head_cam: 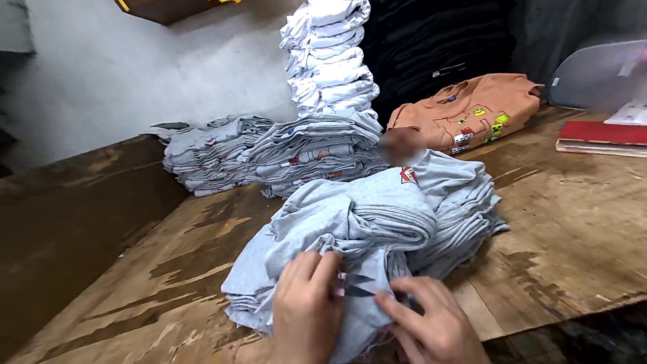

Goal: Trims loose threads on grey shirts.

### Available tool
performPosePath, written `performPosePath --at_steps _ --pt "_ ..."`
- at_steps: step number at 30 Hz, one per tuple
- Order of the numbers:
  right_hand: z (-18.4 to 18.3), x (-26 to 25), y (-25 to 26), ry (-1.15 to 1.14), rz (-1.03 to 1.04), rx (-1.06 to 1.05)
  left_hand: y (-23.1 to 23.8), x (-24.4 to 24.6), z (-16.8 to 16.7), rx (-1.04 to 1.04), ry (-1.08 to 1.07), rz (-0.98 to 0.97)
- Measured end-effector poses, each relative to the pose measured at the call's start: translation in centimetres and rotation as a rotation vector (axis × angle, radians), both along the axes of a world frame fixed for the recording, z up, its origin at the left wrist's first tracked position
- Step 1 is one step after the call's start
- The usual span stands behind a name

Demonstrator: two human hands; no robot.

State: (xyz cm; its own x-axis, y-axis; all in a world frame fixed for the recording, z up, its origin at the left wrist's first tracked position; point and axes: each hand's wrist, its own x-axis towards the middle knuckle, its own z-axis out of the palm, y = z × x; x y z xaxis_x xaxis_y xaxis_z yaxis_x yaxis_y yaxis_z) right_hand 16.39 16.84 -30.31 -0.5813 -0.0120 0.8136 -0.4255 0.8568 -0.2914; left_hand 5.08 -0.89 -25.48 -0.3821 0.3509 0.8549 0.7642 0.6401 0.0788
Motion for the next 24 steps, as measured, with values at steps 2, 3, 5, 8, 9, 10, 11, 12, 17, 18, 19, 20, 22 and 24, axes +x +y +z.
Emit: performPosePath --at_steps 2,3,5,8,9,10,11,12,17,18,19,20,22,24 --pt "-0.4 0.5 0.9 -0.007 0.187 -0.099 -0.5 -0.4 -1.2 0.005 -0.035 -0.070" --pt "-0.1 1.4 1.6 -0.054 0.247 -0.146 -1.0 -0.6 -1.5 0.003 -0.082 -0.107" --pt "0.7 3.5 3.2 -0.233 0.248 -0.175 -2.5 0.1 -1.3 -0.029 -0.191 -0.157" --pt "1.9 5.9 4.8 -0.505 0.118 -0.177 -3.3 2.3 -0.5 -0.065 -0.228 -0.166" --pt "2.1 6.0 4.6 -0.513 0.076 -0.213 -3.0 3.0 -0.5 -0.067 -0.202 -0.166" --pt "2.1 5.9 3.9 -0.472 0.039 -0.271 -2.5 3.8 -0.5 -0.071 -0.184 -0.172" --pt "2.0 5.4 2.9 -0.411 0.009 -0.328 -1.9 4.5 -0.5 -0.079 -0.174 -0.185" --pt "1.8 4.8 1.9 -0.354 -0.009 -0.377 -1.2 5.1 -0.6 -0.090 -0.167 -0.203" --pt "-0.9 2.5 -0.4 -0.058 -0.024 -0.534 -0.2 5.7 -1.3 -0.170 -0.082 -0.198" --pt "-1.1 2.4 -0.3 -0.020 -0.029 -0.555 -0.3 5.8 -1.1 -0.174 -0.078 -0.189" --pt "-1.1 2.4 -0.3 -0.004 -0.031 -0.573 -0.3 6.0 -1.0 -0.176 -0.080 -0.189" --pt "-1.2 2.4 -0.3 -0.003 -0.029 -0.582 -0.3 6.2 -1.0 -0.184 -0.079 -0.186" --pt "-1.4 2.2 -0.6 -0.024 0.001 -0.579 0.0 6.2 -1.0 -0.196 -0.075 -0.174" --pt "-1.6 1.8 -1.0 -0.024 0.016 -0.585 0.2 6.1 -1.1 -0.195 -0.079 -0.164"
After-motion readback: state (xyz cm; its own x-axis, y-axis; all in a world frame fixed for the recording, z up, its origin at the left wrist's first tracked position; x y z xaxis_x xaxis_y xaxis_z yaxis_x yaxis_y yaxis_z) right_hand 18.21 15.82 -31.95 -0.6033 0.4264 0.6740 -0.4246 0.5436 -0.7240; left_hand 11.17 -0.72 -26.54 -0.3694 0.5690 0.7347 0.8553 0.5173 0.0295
